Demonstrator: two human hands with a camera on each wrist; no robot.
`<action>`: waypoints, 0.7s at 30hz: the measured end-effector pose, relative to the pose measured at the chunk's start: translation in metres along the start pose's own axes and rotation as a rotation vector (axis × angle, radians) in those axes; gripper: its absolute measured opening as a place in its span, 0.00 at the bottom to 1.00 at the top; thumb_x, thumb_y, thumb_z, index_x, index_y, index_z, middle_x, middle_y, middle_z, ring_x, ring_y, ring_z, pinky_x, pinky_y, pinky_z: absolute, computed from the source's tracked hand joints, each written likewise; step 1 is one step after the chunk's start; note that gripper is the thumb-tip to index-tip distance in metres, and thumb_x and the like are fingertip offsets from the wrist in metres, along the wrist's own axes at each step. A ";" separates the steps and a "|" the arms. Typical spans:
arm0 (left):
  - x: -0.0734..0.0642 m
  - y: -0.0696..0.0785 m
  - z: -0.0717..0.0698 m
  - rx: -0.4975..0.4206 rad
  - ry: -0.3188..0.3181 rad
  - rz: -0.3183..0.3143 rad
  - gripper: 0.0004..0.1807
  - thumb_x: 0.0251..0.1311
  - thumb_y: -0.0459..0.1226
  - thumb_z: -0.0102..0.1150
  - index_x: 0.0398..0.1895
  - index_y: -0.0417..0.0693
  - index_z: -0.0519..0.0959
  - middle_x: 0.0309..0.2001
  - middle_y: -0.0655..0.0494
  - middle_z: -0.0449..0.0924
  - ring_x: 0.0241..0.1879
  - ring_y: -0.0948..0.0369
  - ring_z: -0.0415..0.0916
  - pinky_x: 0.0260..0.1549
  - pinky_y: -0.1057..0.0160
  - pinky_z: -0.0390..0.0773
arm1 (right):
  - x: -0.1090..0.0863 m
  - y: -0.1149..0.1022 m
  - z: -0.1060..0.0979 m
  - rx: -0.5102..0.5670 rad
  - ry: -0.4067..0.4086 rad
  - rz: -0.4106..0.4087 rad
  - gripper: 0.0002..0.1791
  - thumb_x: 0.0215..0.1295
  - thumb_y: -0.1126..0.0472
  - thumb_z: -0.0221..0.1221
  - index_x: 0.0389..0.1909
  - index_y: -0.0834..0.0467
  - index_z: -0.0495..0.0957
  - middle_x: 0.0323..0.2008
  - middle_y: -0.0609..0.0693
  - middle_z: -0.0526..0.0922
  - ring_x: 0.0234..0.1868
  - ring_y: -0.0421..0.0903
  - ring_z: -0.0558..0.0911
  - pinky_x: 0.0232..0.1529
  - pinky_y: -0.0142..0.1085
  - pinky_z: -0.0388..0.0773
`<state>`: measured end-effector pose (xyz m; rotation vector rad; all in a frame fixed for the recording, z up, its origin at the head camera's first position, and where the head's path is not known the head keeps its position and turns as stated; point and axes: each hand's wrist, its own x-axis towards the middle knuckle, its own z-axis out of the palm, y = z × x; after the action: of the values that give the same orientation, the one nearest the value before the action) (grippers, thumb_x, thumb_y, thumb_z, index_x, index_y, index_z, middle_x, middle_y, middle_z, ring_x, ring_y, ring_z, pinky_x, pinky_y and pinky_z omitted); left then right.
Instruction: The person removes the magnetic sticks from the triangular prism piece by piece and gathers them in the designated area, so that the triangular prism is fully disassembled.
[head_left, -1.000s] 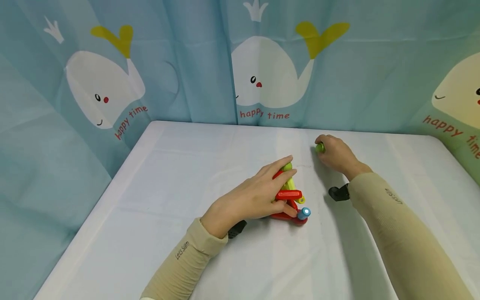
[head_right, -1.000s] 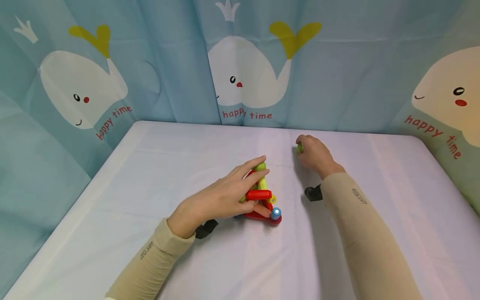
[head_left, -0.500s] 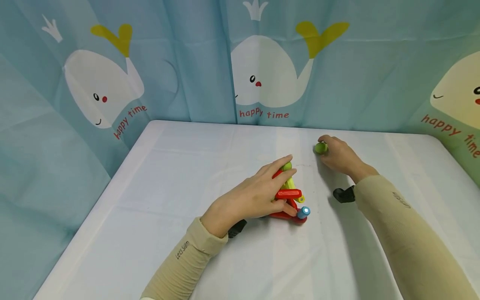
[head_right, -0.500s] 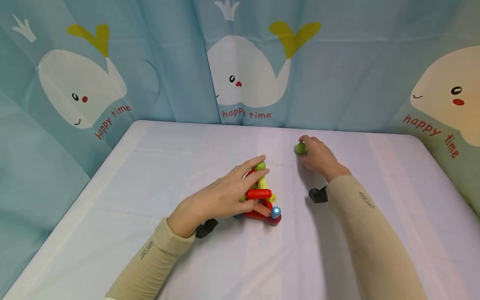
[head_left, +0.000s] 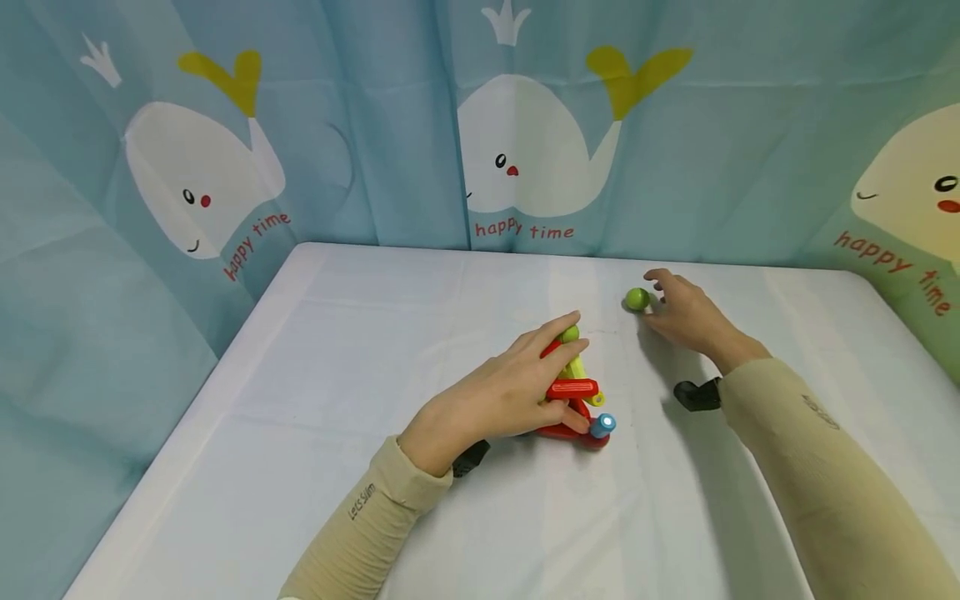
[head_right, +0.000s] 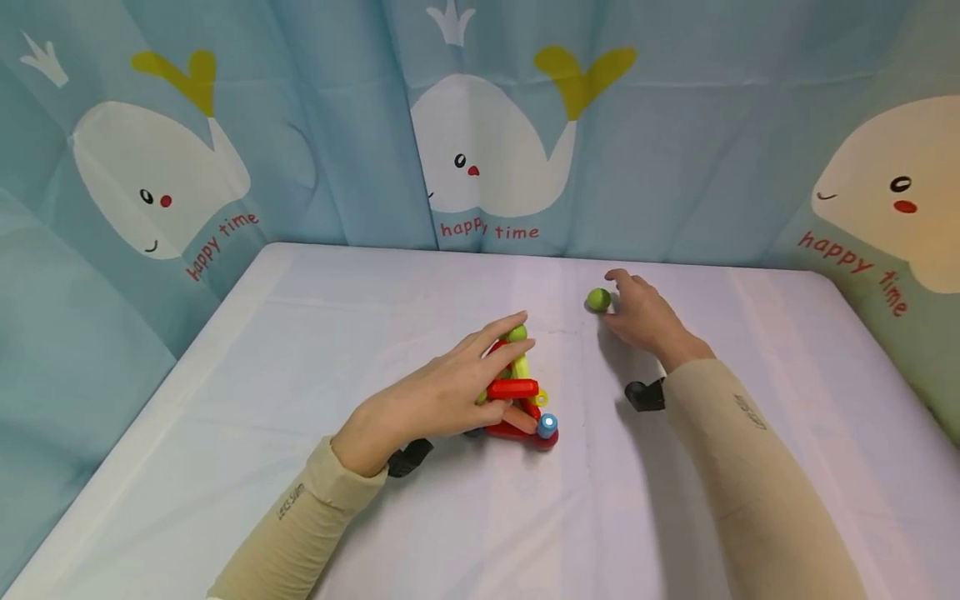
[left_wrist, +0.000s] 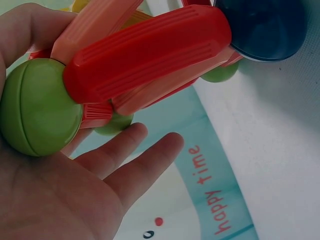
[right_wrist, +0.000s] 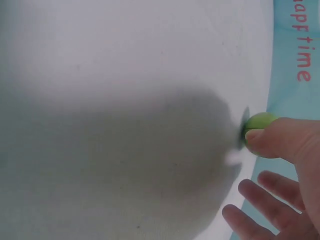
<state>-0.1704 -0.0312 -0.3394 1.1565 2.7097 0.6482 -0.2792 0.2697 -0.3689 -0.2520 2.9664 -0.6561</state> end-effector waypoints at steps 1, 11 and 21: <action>0.000 0.000 0.000 0.000 0.001 0.001 0.44 0.63 0.55 0.61 0.78 0.53 0.56 0.81 0.65 0.33 0.77 0.56 0.49 0.66 0.55 0.71 | -0.002 0.000 -0.001 0.010 0.003 -0.006 0.36 0.65 0.66 0.57 0.72 0.66 0.54 0.64 0.75 0.64 0.62 0.70 0.69 0.58 0.65 0.68; 0.000 0.002 -0.003 -0.019 0.012 0.000 0.48 0.59 0.60 0.62 0.78 0.54 0.55 0.81 0.67 0.34 0.77 0.57 0.49 0.66 0.54 0.71 | -0.046 -0.032 0.000 0.096 0.232 -0.193 0.30 0.65 0.68 0.59 0.66 0.68 0.63 0.60 0.68 0.71 0.59 0.66 0.74 0.56 0.62 0.74; -0.003 0.002 0.001 -0.036 0.021 0.000 0.42 0.64 0.51 0.60 0.78 0.54 0.54 0.80 0.68 0.34 0.77 0.57 0.50 0.65 0.55 0.72 | -0.096 -0.063 0.007 0.202 0.391 -0.331 0.17 0.66 0.67 0.61 0.55 0.61 0.75 0.52 0.55 0.80 0.52 0.49 0.81 0.54 0.33 0.80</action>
<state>-0.1663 -0.0320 -0.3392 1.1480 2.7040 0.7095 -0.1753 0.2278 -0.3433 -0.6790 3.2145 -1.1569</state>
